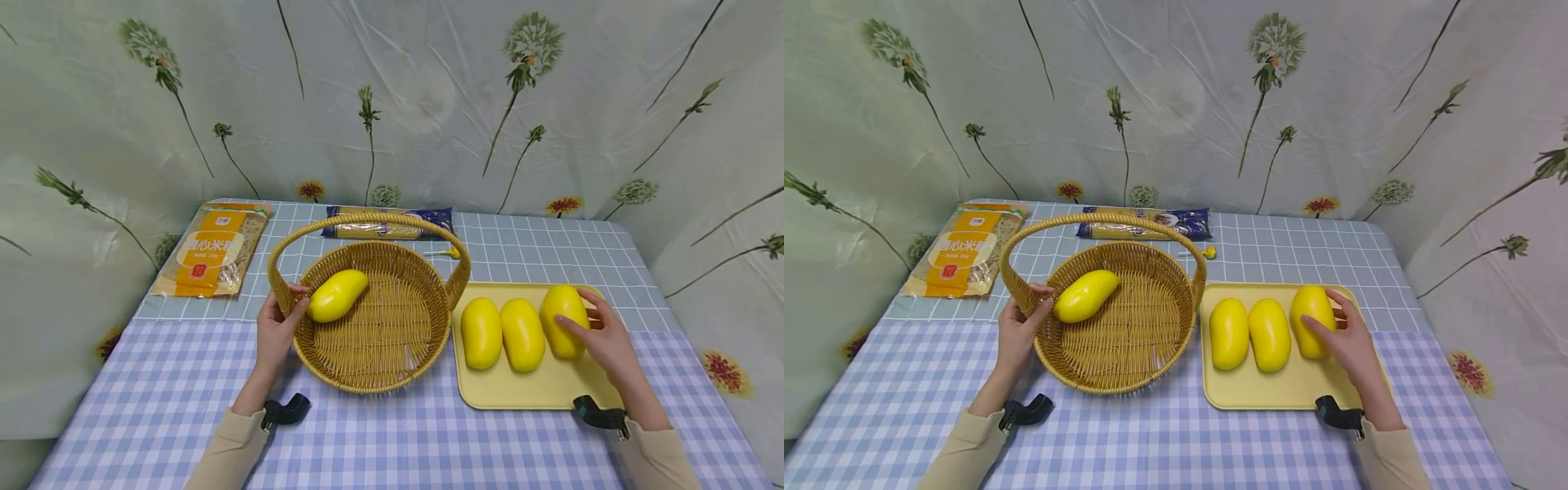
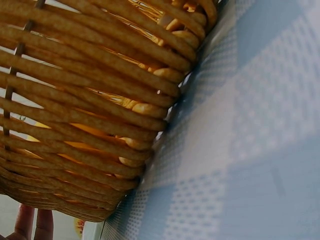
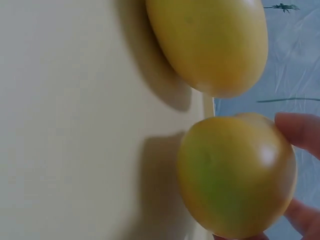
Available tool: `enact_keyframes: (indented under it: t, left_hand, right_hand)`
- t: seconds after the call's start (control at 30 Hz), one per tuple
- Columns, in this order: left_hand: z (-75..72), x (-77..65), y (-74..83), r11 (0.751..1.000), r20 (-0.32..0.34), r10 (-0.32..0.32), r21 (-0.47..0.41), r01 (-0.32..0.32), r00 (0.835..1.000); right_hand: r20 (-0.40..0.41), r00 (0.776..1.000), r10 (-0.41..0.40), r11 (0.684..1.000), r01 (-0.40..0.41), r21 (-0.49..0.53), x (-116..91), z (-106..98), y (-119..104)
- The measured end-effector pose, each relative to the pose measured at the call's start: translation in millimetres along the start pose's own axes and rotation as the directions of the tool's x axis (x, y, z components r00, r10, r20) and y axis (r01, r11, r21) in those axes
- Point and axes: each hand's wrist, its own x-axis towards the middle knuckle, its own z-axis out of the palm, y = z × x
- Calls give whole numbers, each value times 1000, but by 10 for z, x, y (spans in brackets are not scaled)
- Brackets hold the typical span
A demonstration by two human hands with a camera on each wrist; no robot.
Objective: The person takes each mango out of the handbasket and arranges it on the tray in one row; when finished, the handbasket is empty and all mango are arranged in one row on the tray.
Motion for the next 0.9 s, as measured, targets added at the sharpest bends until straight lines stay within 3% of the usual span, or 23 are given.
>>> enact_keyframes:
  t: [0.23,0.67,0.9]
  left_hand:
    - [-4,5,-14,1000,0,7,-13,-7,1000]
    - [0,5,3,1000,3,14,-6,-14,1000]
    - [-13,4,-10,1000,10,19,-3,-19,1000]
  right_hand:
    - [83,996,18,1000,-16,-21,-4,4,38]
    - [151,984,97,992,-84,-91,-44,-4,62]
    - [209,974,90,994,-73,-85,-68,-41,73]
